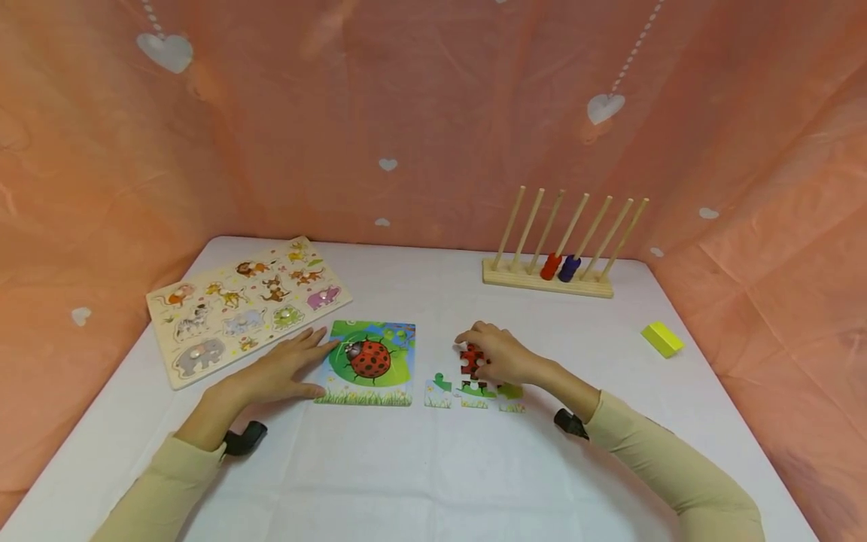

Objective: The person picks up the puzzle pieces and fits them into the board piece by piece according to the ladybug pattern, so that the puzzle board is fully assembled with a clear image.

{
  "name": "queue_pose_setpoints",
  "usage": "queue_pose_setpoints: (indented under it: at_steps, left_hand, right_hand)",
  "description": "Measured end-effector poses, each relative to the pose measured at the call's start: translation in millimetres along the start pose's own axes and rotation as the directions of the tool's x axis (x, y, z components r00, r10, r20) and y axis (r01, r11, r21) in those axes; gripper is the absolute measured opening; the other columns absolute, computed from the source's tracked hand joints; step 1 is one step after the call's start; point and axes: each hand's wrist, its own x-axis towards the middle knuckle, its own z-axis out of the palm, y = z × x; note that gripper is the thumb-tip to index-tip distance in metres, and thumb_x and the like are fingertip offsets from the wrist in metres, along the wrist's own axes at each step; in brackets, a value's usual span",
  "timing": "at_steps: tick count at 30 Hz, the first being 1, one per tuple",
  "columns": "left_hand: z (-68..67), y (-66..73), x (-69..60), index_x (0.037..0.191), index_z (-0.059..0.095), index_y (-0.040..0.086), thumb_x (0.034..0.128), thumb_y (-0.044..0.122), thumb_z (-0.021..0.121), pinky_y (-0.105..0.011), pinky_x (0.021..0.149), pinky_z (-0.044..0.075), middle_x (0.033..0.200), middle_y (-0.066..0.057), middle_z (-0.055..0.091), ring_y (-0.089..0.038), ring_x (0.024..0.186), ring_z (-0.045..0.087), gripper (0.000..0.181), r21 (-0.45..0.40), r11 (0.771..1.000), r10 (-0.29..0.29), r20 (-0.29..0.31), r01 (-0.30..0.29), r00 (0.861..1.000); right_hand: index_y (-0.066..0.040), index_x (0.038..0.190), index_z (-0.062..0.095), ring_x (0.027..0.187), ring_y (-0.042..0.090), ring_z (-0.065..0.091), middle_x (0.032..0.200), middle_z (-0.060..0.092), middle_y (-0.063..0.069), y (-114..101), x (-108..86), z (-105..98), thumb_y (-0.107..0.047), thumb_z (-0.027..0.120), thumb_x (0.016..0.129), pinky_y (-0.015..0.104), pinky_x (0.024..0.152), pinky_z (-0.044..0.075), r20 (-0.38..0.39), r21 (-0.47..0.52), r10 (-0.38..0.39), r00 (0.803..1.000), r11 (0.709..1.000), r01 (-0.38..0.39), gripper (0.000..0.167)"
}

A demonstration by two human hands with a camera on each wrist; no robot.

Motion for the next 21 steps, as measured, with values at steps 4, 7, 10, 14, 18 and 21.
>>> queue_pose_setpoints:
  at_steps: [4,7,10,14,18,21]
  left_hand:
    - [-0.3,2.4,-1.0,0.151,0.038,-0.003,0.0867,0.034,0.077,-0.069,0.112,0.018,0.157,-0.033,0.021,-0.055,0.143,0.016,0.083,-0.006,1.0,-0.006,0.006,0.006,1.0]
    - [-0.9,4.8,-1.3,0.15,0.037,-0.005,0.0876,0.032,0.076,-0.069,0.112,0.019,0.158,-0.032,0.019,-0.054,0.144,0.017,0.082,-0.001,1.0,0.005,0.01,-0.005,1.0]
    - [-1.2,7.6,-1.6,0.149,0.039,-0.007,0.0883,0.035,0.075,-0.071,0.11,0.019,0.158,-0.032,0.02,-0.053,0.144,0.016,0.082,0.007,1.0,0.02,0.009,-0.02,1.0]
    - [1.1,9.2,-1.6,0.148,0.041,-0.006,0.0887,0.04,0.073,-0.074,0.108,0.018,0.158,-0.03,0.022,-0.053,0.144,0.015,0.082,0.005,0.999,0.036,0.008,-0.036,0.999]
    - [4.2,8.0,-0.9,0.148,0.041,-0.005,0.0888,0.042,0.073,-0.075,0.108,0.017,0.159,-0.028,0.023,-0.052,0.145,0.015,0.082,0.009,0.999,0.036,0.011,-0.036,0.999]
    - [4.9,7.6,0.0,0.148,0.041,-0.005,0.0882,0.041,0.074,-0.074,0.108,0.019,0.158,-0.028,0.025,-0.052,0.145,0.016,0.082,0.025,0.999,0.034,0.011,-0.034,0.999]
  right_hand:
    - [-0.003,0.126,0.062,0.098,0.024,0.053,0.112,0.056,0.011,1.0,-1.4,0.1,-0.003,0.081,0.08,0.046,0.084,0.044,-0.003,0.021,-0.005,1.0,1.0,0.005,0.05]
    - [-0.003,0.126,0.06,0.098,0.024,0.054,0.114,0.054,0.011,1.9,-2.6,0.2,-0.001,0.08,0.081,0.05,0.088,0.044,-0.005,0.054,-0.003,1.0,0.999,0.003,0.05]
    - [-0.003,0.128,0.059,0.094,0.023,0.054,0.119,0.051,0.014,2.1,-2.3,0.7,0.001,0.079,0.081,0.042,0.086,0.047,0.0,0.093,0.008,1.0,0.996,-0.008,0.051]
    - [-0.002,0.133,0.056,0.091,0.023,0.052,0.126,0.045,0.017,1.3,-1.6,0.6,0.005,0.077,0.082,0.029,0.074,0.048,0.013,0.134,0.033,0.999,0.99,-0.035,0.056]
    - [-0.001,0.13,0.059,0.092,0.023,0.052,0.126,0.045,0.016,1.6,-2.5,-1.1,0.006,0.077,0.081,0.028,0.074,0.047,0.012,0.14,0.047,0.999,0.989,-0.048,0.052]
    - [0.001,0.124,0.064,0.092,0.023,0.051,0.12,0.048,0.014,2.7,-3.2,-2.0,0.005,0.077,0.081,0.029,0.076,0.048,0.005,0.133,0.043,0.999,0.99,-0.043,0.045]
